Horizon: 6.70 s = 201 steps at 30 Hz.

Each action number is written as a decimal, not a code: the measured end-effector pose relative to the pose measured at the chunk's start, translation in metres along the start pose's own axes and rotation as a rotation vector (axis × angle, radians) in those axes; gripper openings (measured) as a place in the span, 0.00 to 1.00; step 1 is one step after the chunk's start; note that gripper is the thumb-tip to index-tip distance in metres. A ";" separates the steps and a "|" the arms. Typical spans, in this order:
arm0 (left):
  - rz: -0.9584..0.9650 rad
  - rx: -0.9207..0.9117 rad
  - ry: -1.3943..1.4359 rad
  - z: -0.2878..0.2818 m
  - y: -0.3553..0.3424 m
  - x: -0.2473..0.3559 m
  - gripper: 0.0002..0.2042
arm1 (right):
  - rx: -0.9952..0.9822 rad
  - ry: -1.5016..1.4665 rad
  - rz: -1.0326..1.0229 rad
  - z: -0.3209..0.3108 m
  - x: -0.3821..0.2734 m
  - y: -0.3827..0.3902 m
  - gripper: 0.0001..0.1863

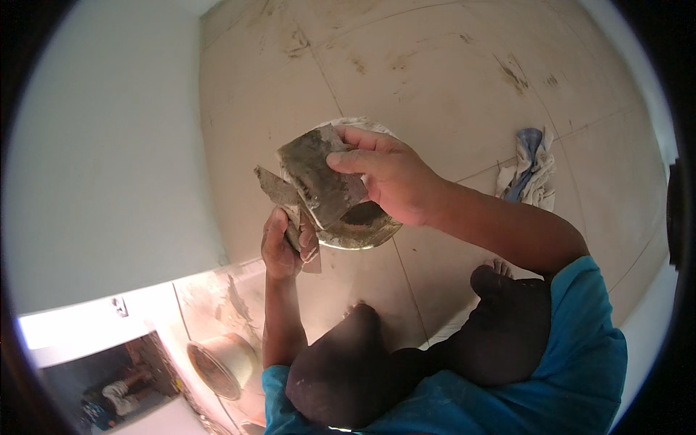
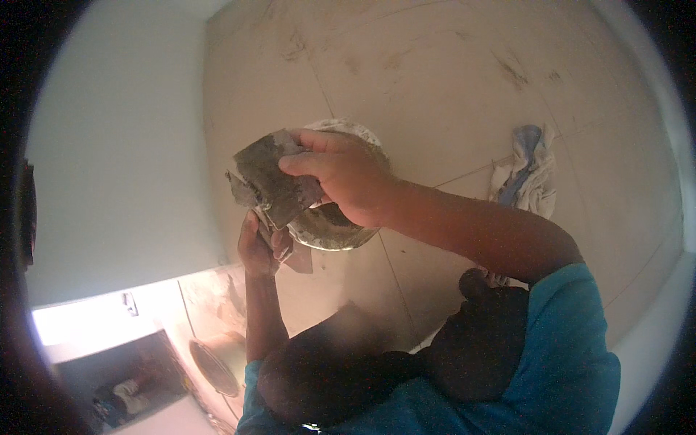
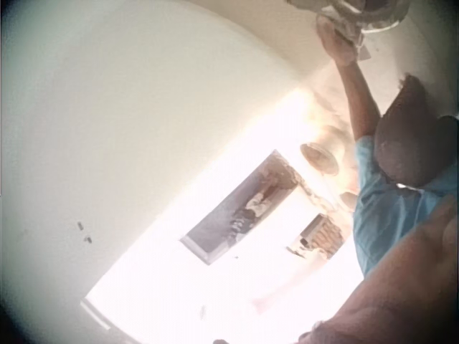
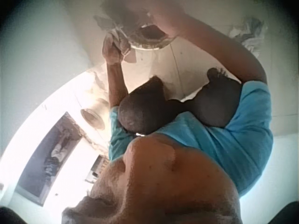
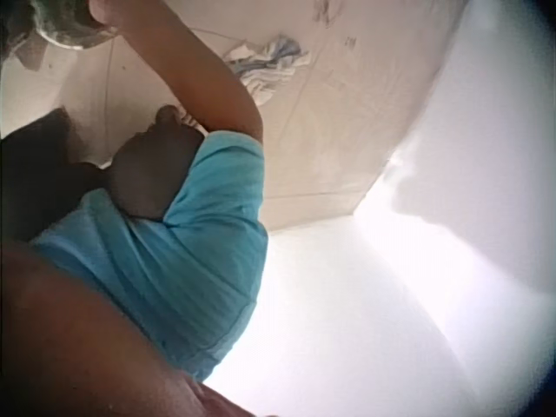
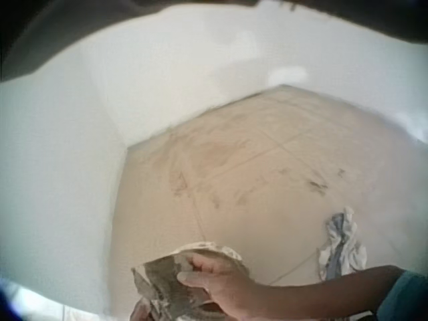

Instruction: The person wipes the tiled floor with a cloth, then scoops grout from a bucket using a trowel and applies it into the tile gaps with a smaller tool. The person smooths the grout along the seams while kneeling.

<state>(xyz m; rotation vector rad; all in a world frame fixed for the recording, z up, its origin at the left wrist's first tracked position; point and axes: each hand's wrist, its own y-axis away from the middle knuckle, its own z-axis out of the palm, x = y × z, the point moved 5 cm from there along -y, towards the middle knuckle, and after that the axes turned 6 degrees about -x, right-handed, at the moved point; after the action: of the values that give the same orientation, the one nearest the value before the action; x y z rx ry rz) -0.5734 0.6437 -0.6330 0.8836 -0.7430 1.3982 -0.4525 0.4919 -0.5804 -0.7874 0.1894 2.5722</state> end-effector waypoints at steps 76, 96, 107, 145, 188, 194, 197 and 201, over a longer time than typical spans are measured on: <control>-0.503 -0.574 -1.443 0.370 -0.184 -0.266 0.18 | 2.213 1.671 -0.026 -0.254 0.074 0.784 0.20; -0.523 -0.644 -1.355 0.371 -0.203 -0.284 0.07 | 2.197 1.732 -0.033 -0.271 0.042 0.741 0.21; -0.592 -0.580 -1.305 0.352 -0.210 -0.279 0.09 | 2.524 1.119 0.416 -0.254 0.070 0.774 0.16; -0.516 -0.492 -1.313 0.335 -0.213 -0.261 0.08 | 2.076 1.431 -0.010 -0.309 0.000 0.656 0.15; -0.491 -0.522 -1.411 0.357 -0.205 -0.278 0.10 | 1.933 1.384 -0.068 -0.300 0.106 0.752 0.18; -0.509 -0.524 -1.373 0.353 -0.202 -0.275 0.09 | 2.384 1.228 0.598 -0.252 0.072 0.800 0.16; -0.515 -0.543 -1.373 0.360 -0.203 -0.277 0.08 | 2.549 1.086 0.659 -0.270 0.102 0.824 0.16; -0.505 -0.534 -1.327 0.352 -0.203 -0.273 0.08 | 2.442 1.240 0.429 -0.308 0.068 0.740 0.15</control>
<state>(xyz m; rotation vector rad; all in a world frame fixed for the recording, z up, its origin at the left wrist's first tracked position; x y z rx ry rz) -0.3620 0.2092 -0.7103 1.3836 -1.6164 -0.0226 -0.6819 -0.2214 -0.8721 -0.7612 2.8079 0.0587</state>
